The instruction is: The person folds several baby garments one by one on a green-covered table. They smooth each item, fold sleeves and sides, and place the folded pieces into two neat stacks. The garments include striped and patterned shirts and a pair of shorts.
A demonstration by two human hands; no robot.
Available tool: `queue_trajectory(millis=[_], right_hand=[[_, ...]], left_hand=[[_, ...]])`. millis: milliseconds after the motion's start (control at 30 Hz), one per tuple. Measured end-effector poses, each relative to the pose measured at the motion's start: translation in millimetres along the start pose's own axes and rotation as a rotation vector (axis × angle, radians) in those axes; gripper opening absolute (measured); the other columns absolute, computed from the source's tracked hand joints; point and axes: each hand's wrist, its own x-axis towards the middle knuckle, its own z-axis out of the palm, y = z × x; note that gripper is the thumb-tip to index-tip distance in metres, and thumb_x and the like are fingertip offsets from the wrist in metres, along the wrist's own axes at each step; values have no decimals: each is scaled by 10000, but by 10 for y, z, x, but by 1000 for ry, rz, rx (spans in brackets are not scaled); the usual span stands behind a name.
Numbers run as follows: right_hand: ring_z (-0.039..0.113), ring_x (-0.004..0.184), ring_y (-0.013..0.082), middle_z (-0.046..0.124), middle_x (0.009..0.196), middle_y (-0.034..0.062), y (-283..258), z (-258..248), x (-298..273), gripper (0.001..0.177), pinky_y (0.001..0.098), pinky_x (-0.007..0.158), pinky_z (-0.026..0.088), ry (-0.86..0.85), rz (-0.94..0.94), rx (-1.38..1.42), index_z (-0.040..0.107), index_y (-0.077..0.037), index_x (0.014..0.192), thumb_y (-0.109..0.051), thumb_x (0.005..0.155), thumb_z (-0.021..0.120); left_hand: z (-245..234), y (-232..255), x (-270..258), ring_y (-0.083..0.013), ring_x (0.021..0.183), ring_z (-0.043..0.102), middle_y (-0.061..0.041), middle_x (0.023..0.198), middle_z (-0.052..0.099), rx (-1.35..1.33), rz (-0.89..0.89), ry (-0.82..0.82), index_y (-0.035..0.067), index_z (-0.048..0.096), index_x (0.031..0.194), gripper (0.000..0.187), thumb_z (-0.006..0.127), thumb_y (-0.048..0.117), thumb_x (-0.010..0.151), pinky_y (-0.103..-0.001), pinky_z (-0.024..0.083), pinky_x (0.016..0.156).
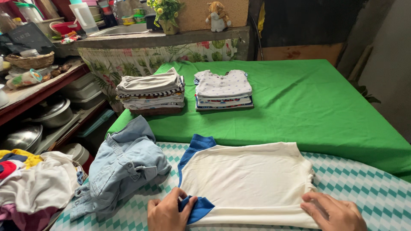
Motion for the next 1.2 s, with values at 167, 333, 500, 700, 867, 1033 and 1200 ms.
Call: queue_trajectory(millis=[167, 333, 500, 700, 867, 1033, 1200], right_hand=[[706, 821, 59, 795, 1006, -81, -184, -74, 35, 457, 327, 941, 528, 62, 207, 36, 737, -315, 1208, -556, 826, 670], [623, 1174, 204, 612, 1310, 17, -347, -210, 98, 740, 415, 1013, 517, 190, 132, -101, 731, -277, 1273, -690, 659, 724], [415, 1431, 335, 436, 1537, 77, -896, 204, 309, 679, 660, 1140, 300, 451, -460, 286, 508, -210, 1417, -407, 788, 674], [109, 1529, 299, 84, 1672, 93, -1270, 457, 272, 880, 694, 1108, 146, -124, -522, -144, 187, -270, 1581, -691, 880, 513], [71, 1552, 366, 36, 1705, 79, -613, -18, 355, 870, 801, 1064, 102, -153, -166, -337, 89, -357, 1572, -813, 861, 297], [174, 1530, 326, 195, 1657, 72, -474, -337, 553, 669, 647, 1130, 254, -305, 238, -419, 258, -402, 1529, -676, 928, 363], [524, 1325, 326, 533, 1502, 74, -556, -589, 1161, 461, 432, 1024, 474, 129, 102, 242, 606, -177, 1358, -268, 906, 608]], left_hand=[[-100, 138, -9, -141, 685, 679, 39, 691, 675, 46, -2, 54, 226, 686, 827, 312, 839, 458, 685, -384, 398, 762], [-80, 199, -67, -208, 851, 659, -10, 817, 681, 15, 112, 331, 174, 700, 874, 292, 800, 355, 668, -429, 415, 847], [483, 456, -234, -155, 1243, 676, 3, 1194, 731, -176, 594, 464, 219, 709, 1102, 278, 654, 141, 841, -539, 367, 1220], [1010, 502, -336, -390, 1418, 407, -229, 1494, 490, -7, 666, 378, 103, 556, 1419, 654, 571, 507, 904, -650, 219, 1117], [734, 128, -115, -443, 1356, 407, -260, 1467, 471, 25, 547, 318, 40, 520, 1446, 787, 563, 571, 867, -595, 281, 1073], [387, 217, 150, -330, 1176, 592, -126, 1346, 625, -47, 270, 143, 115, 665, 1264, 469, 647, 409, 899, -484, 437, 974], [294, 503, 996, -318, 1010, 691, -65, 1140, 686, -165, 97, 132, 129, 706, 1125, 251, 695, 241, 901, -427, 544, 846]])
